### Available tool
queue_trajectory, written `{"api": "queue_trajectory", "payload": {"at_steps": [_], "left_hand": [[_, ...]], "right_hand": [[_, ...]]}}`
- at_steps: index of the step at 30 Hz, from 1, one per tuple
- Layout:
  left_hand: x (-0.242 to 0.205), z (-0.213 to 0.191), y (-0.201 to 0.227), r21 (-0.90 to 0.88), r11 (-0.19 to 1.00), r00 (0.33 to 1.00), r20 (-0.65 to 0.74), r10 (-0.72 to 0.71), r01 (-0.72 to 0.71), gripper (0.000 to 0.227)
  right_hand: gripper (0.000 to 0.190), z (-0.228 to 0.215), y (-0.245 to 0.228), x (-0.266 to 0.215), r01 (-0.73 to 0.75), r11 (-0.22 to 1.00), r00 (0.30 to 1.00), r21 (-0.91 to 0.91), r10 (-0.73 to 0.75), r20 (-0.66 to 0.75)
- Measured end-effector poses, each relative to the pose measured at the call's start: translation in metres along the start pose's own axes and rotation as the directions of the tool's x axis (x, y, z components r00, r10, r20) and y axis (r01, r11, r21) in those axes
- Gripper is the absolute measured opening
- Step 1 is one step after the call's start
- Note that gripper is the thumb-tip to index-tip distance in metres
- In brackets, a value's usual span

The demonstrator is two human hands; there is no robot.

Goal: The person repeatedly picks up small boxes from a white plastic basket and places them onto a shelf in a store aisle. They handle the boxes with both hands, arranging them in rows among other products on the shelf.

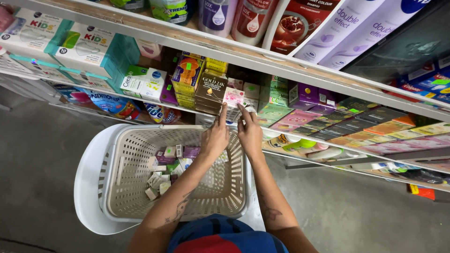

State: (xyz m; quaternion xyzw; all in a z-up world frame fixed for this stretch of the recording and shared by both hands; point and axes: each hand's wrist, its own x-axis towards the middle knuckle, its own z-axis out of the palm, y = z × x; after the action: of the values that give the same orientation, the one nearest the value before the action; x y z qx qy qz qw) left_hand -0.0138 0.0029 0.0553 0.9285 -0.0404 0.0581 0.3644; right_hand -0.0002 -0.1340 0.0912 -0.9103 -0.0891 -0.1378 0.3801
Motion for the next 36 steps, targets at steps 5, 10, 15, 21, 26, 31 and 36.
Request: {"api": "queue_trajectory", "payload": {"at_steps": [5, 10, 15, 21, 26, 31, 36], "left_hand": [[0.002, -0.001, -0.001, -0.013, 1.0, 1.0, 0.013, -0.024, 0.025, 0.092], [0.002, 0.001, -0.003, 0.009, 0.999, 0.999, 0.023, -0.047, 0.047, 0.091], [0.004, -0.001, 0.0, 0.009, 0.994, 0.986, 0.12, -0.111, 0.111, 0.091], [-0.007, 0.014, -0.01, -0.039, 0.995, 0.992, 0.099, -0.083, 0.087, 0.088], [-0.015, -0.001, -0.005, -0.066, 0.99, 0.987, 0.115, -0.113, 0.121, 0.085], [-0.021, 0.008, -0.017, -0.07, 0.996, 0.998, 0.005, -0.06, 0.06, 0.081], [-0.032, 0.023, -0.034, -0.144, 0.99, 0.993, -0.118, -0.028, 0.011, 0.047]], "right_hand": [[0.056, 0.002, 0.003, 0.001, 0.001, 1.0, 1.0, 0.004, -0.001, -0.004], [0.053, 0.002, 0.001, 0.001, 0.002, 1.0, 1.0, 0.006, -0.002, -0.023], [0.052, -0.001, 0.0, 0.006, 0.094, 0.987, 0.994, -0.129, -0.1, -0.04], [0.069, 0.007, 0.015, 0.048, 0.248, 0.932, 0.968, -0.263, -0.247, 0.035], [0.081, 0.011, 0.019, 0.063, 0.197, 0.942, 0.971, -0.272, -0.15, 0.184], [0.08, -0.001, 0.005, 0.047, 0.212, 0.935, 0.975, -0.283, -0.182, 0.129], [0.073, -0.033, -0.036, 0.021, 0.111, 0.918, 0.993, -0.382, -0.091, 0.069]]}}
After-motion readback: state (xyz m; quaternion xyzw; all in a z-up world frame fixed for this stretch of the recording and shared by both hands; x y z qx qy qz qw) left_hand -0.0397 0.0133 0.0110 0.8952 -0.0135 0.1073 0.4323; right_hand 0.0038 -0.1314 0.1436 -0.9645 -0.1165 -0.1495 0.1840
